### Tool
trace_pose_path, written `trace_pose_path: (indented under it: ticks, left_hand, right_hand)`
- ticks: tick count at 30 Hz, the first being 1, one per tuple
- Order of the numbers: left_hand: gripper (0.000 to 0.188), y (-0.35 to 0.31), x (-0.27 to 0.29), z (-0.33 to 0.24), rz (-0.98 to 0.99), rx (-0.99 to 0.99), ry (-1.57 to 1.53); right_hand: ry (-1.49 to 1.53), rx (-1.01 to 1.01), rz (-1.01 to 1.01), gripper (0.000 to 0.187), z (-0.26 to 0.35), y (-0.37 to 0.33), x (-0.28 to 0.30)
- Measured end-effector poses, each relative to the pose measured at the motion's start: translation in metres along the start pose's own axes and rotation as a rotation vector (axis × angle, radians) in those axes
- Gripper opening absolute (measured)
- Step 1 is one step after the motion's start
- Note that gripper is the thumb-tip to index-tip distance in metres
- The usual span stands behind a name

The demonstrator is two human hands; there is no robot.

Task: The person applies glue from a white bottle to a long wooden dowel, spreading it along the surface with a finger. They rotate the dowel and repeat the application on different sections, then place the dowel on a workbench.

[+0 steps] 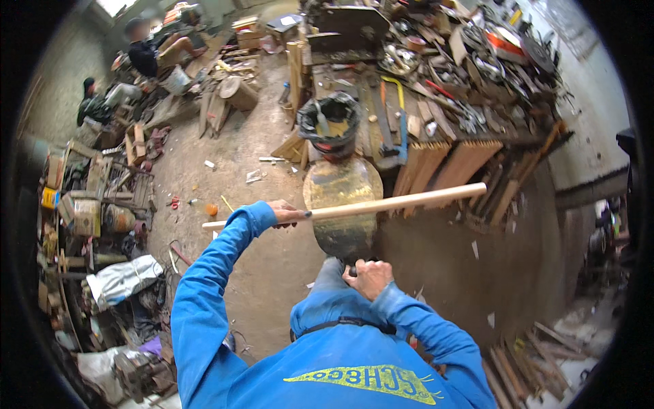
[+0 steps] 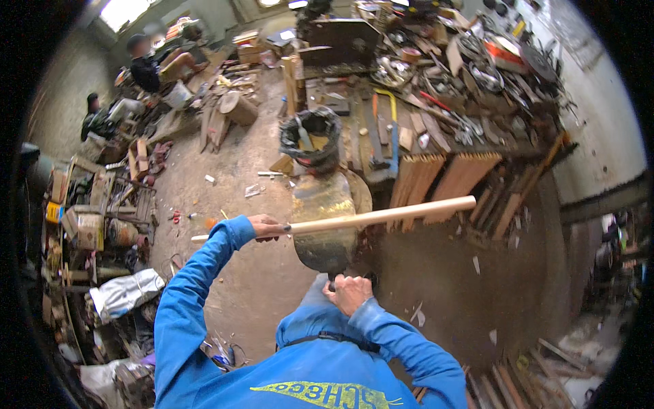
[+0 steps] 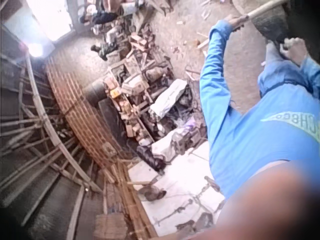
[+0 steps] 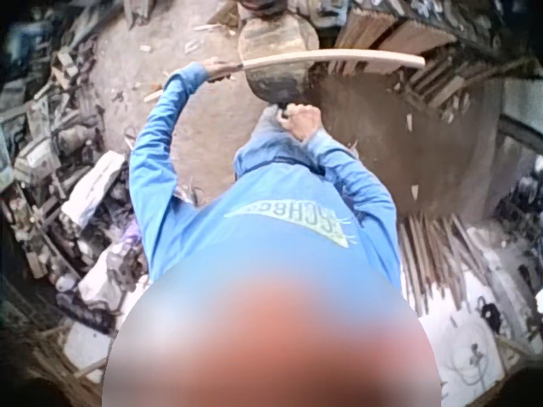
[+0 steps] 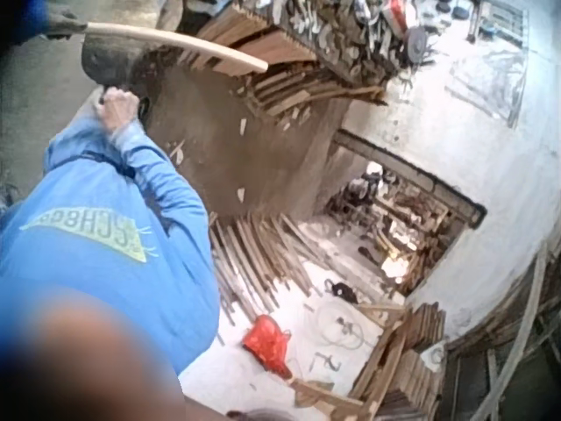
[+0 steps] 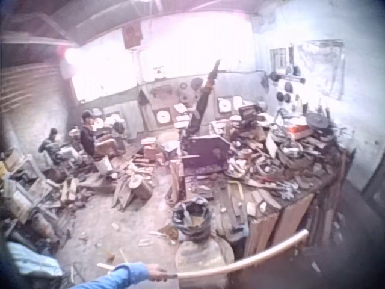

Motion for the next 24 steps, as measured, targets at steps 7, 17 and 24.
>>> trace_pose_path:
  ticks: [7,17,24]
  left_hand:
    - [0.072,-0.009,0.002,-0.011,-0.010,-0.150,0.058]
    - [0.073,0.000,0.003,-0.016,-0.005,-0.325,0.183]
    - [0.069,0.004,0.000,-0.016,-0.092,-0.438,0.194]
  right_hand:
    - [0.420,0.279,-0.375,0.032,0.099,-0.014,0.056]
    - [1.065,-0.450,0.397,0.047,0.068,-0.014,-0.365]
    - [1.172,-0.753,-0.702,0.053,-0.111,-0.064,-0.323]
Point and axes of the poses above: each hand's wrist, its own y-axis towards the middle knuckle, its own x-axis out of the back of the hand, z = x × y, the point moved 6 cm from there along y, towards the middle knuckle, and after that the axes turned 7 degrees about -z, right-handed, at the moved point
